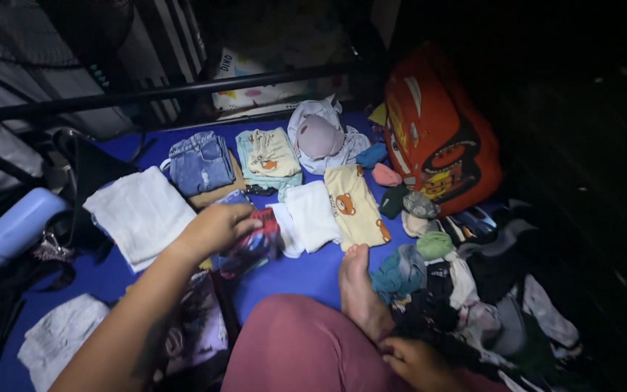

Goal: Folding various small clothing items like underwear and socks and organizing them into stacks on a bed.

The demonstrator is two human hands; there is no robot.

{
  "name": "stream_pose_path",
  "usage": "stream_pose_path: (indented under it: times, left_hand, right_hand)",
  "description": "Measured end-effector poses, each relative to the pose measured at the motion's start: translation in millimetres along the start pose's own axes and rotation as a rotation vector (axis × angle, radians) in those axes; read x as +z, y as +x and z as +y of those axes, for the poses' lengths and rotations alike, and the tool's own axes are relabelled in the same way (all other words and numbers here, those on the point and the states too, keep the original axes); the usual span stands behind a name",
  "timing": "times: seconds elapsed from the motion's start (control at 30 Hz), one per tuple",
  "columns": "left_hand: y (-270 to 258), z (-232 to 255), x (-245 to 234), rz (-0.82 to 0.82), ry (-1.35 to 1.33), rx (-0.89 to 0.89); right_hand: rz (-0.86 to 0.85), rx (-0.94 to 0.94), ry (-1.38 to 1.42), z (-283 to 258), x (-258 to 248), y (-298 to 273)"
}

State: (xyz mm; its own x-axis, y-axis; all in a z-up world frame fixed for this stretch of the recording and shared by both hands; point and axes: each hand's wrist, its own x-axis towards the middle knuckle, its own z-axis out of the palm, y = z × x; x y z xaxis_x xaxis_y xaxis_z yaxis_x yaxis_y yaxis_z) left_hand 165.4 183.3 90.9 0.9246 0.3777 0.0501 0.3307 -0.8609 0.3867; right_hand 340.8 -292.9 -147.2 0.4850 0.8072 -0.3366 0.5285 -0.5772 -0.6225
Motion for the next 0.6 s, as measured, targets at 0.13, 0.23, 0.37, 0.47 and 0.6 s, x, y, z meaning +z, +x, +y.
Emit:
stream_pose_path:
  times: [0.13, 0.23, 0.37, 0.47, 0.6]
  left_hand:
    - [19, -11, -25, -0.325, -0.251, -0.290]
    - [50, -65, -5, -0.433, -0.309, -0.404]
    - [72, -107, 30, -0.427, -0.129, -0.570]
    - [66, -51, -10, -0.397, -0.174, -0.748]
    - [92, -126, 48, -0.375, 0.038, -0.560]
  right_hand:
    - [-0.043, 0.116, -0.041, 13, 4, 7]
    - [-0.106, 0.231, 0.003, -14, -11, 5]
    - [-0.040, 0.256, -0.075, 36, 14, 18]
    - [-0.030, 0.200, 0.040, 66, 29, 20]
    - [-0.036, 0.236, 0.061, 60, 25, 12]
